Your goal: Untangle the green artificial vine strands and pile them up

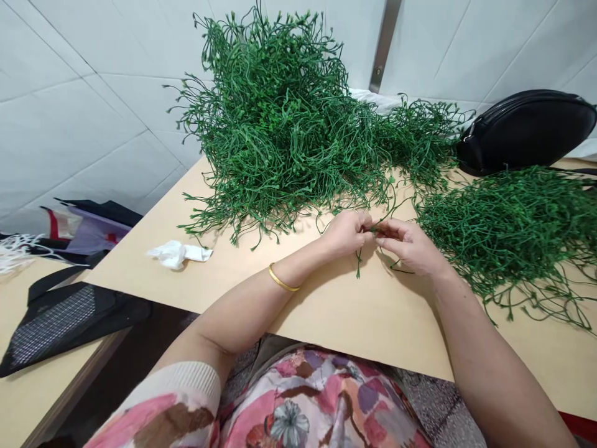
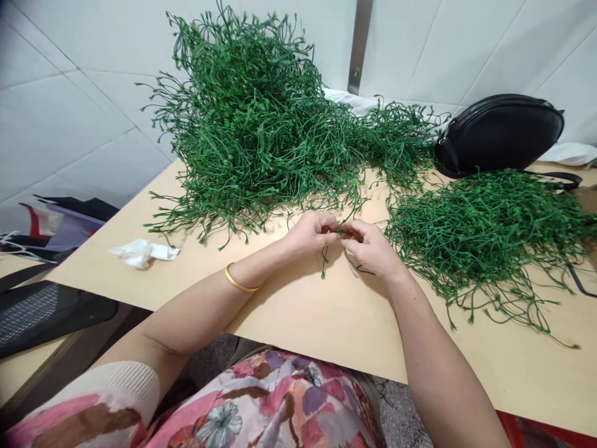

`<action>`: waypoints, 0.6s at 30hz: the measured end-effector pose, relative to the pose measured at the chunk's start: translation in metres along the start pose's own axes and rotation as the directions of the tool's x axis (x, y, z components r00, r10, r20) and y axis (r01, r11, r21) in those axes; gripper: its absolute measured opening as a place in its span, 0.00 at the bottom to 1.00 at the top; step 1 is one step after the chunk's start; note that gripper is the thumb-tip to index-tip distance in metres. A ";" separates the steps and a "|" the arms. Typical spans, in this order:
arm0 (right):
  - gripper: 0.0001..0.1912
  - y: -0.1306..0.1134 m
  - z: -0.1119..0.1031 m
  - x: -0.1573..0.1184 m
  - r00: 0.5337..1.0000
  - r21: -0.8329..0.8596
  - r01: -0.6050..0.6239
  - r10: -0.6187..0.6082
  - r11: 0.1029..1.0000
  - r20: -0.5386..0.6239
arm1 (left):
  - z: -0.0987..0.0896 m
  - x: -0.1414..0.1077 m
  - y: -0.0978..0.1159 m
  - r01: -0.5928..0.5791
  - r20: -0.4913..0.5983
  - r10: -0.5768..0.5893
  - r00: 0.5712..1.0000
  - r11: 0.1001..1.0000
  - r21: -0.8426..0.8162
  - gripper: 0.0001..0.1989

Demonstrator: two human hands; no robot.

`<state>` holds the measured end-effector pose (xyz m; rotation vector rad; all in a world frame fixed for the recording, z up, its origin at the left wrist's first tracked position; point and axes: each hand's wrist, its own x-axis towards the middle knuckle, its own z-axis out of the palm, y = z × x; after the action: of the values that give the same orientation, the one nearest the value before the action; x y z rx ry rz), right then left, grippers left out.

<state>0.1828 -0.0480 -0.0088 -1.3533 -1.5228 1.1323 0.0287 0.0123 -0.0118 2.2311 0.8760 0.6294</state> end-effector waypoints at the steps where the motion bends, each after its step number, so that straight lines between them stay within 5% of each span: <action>1: 0.11 0.000 0.001 0.000 1.000 -0.034 0.014 -0.015 0.999 -0.015 | 0.000 0.000 0.000 0.008 0.005 -0.008 1.000 1.000 -0.013 0.09; 6: 0.09 -0.001 0.005 -0.004 0.990 -0.314 0.060 -0.097 0.947 -0.104 | 0.001 0.001 -0.002 0.082 0.039 -0.076 0.996 0.972 -0.219 0.10; 10: 0.11 -0.004 0.005 -0.006 0.976 -0.479 0.143 -0.204 0.866 -0.078 | -0.003 0.002 -0.001 0.231 0.174 -0.163 0.971 0.819 -0.524 0.08; 14: 0.12 -0.006 0.006 -0.006 0.964 -0.480 0.193 -0.256 0.856 -0.069 | -0.008 0.002 -0.002 0.309 0.238 -0.201 0.950 0.699 -0.645 0.09; 18: 0.16 -0.006 0.004 -0.006 0.974 -0.347 0.126 -0.182 0.930 -0.134 | -0.011 0.002 -0.002 0.375 0.339 -0.186 0.922 0.647 -0.664 0.09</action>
<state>0.1781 -0.0546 -0.0044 -1.4787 -1.7195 0.6632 0.0218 0.0192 -0.0057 1.3691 0.6677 0.4291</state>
